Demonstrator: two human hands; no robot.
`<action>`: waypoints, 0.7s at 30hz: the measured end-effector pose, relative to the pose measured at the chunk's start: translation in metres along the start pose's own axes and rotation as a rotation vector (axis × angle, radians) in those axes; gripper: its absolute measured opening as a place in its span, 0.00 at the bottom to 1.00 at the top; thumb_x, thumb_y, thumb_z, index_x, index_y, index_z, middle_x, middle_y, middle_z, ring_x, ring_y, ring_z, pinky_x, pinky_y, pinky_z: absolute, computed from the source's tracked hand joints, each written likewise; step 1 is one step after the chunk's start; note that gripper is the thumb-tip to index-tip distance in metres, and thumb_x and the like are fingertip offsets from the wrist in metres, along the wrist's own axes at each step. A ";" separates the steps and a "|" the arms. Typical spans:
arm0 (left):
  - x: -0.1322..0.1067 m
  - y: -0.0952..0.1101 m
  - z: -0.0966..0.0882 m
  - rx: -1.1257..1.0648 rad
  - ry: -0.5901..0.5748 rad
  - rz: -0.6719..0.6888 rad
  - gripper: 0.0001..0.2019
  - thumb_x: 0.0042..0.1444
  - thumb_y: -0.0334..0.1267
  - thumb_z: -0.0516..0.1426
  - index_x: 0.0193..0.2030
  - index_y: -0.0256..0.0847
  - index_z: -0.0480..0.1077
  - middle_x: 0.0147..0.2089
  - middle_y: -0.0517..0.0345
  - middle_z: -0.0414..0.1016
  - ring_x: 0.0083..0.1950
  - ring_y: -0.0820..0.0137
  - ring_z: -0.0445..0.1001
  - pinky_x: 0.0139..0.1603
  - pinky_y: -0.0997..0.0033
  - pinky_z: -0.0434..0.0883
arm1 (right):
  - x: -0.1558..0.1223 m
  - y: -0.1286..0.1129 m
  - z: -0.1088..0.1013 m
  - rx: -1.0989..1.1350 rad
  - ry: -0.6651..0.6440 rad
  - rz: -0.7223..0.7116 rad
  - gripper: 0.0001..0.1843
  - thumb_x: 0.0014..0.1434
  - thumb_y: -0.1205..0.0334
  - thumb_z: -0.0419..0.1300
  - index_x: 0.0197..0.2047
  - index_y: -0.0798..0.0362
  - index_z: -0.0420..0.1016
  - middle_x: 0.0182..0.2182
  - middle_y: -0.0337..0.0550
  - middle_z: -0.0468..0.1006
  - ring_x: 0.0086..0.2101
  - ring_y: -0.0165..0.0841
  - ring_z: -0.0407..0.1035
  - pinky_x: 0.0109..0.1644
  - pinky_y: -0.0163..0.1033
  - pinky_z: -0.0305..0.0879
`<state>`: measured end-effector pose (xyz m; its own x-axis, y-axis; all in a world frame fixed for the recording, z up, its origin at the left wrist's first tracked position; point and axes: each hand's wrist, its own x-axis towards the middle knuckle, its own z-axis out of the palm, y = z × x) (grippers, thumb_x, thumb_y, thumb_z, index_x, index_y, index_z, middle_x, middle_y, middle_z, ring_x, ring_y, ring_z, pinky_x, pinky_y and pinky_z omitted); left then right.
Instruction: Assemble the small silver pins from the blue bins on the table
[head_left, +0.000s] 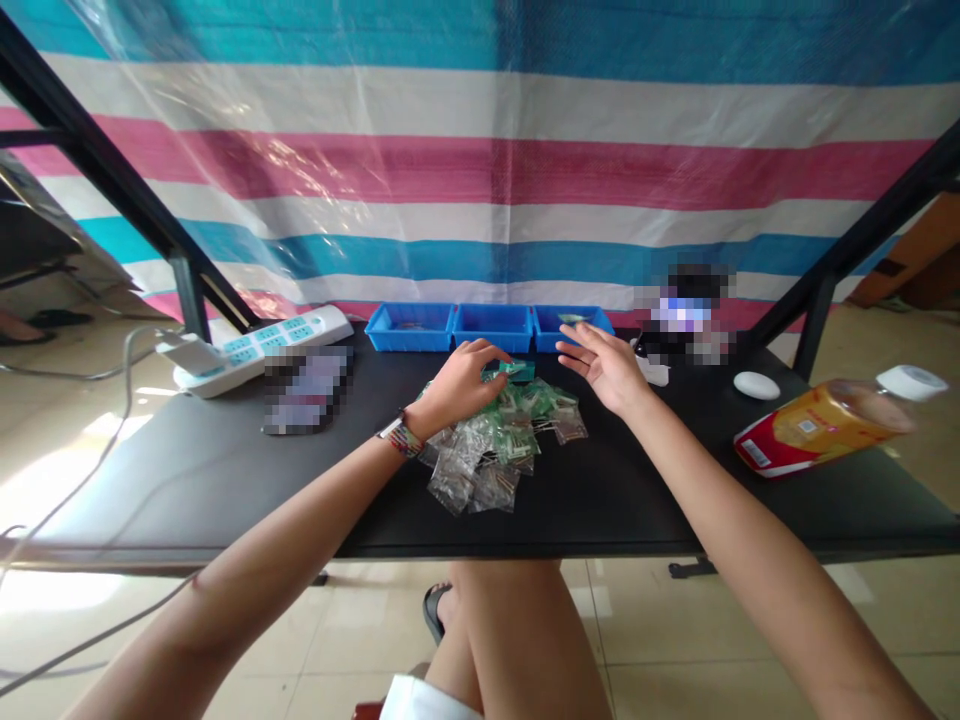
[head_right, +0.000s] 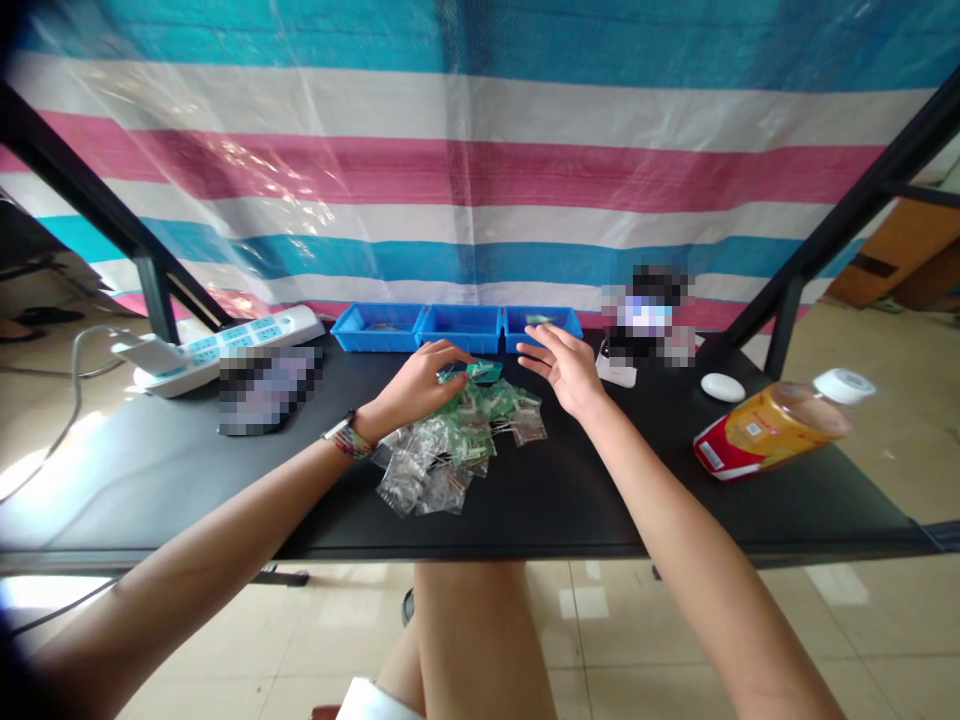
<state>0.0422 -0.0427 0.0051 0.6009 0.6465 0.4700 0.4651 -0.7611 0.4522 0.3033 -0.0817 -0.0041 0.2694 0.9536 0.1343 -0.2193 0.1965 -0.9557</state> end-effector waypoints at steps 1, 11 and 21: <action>0.000 -0.003 0.002 0.036 -0.050 0.007 0.13 0.65 0.40 0.60 0.53 0.40 0.81 0.55 0.46 0.83 0.57 0.52 0.79 0.64 0.48 0.72 | -0.001 0.001 -0.001 -0.026 0.012 0.018 0.21 0.57 0.50 0.75 0.48 0.50 0.77 0.48 0.49 0.88 0.35 0.36 0.84 0.34 0.39 0.83; -0.001 -0.011 0.009 0.049 -0.196 0.039 0.16 0.67 0.37 0.58 0.58 0.45 0.82 0.60 0.52 0.84 0.63 0.53 0.78 0.71 0.49 0.67 | -0.019 0.015 0.012 -0.882 -0.326 -0.562 0.12 0.65 0.65 0.65 0.49 0.48 0.87 0.52 0.48 0.88 0.55 0.46 0.79 0.64 0.55 0.74; 0.000 -0.012 0.010 -0.029 -0.137 0.073 0.15 0.70 0.38 0.57 0.57 0.44 0.81 0.58 0.51 0.85 0.61 0.55 0.80 0.67 0.51 0.71 | -0.013 0.026 0.003 -1.093 -0.397 -0.622 0.05 0.70 0.63 0.67 0.46 0.49 0.86 0.44 0.49 0.87 0.47 0.45 0.77 0.55 0.50 0.72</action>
<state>0.0433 -0.0345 -0.0083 0.7167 0.5745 0.3954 0.3989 -0.8027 0.4433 0.2911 -0.0877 -0.0301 -0.2828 0.8101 0.5136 0.7566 0.5175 -0.3997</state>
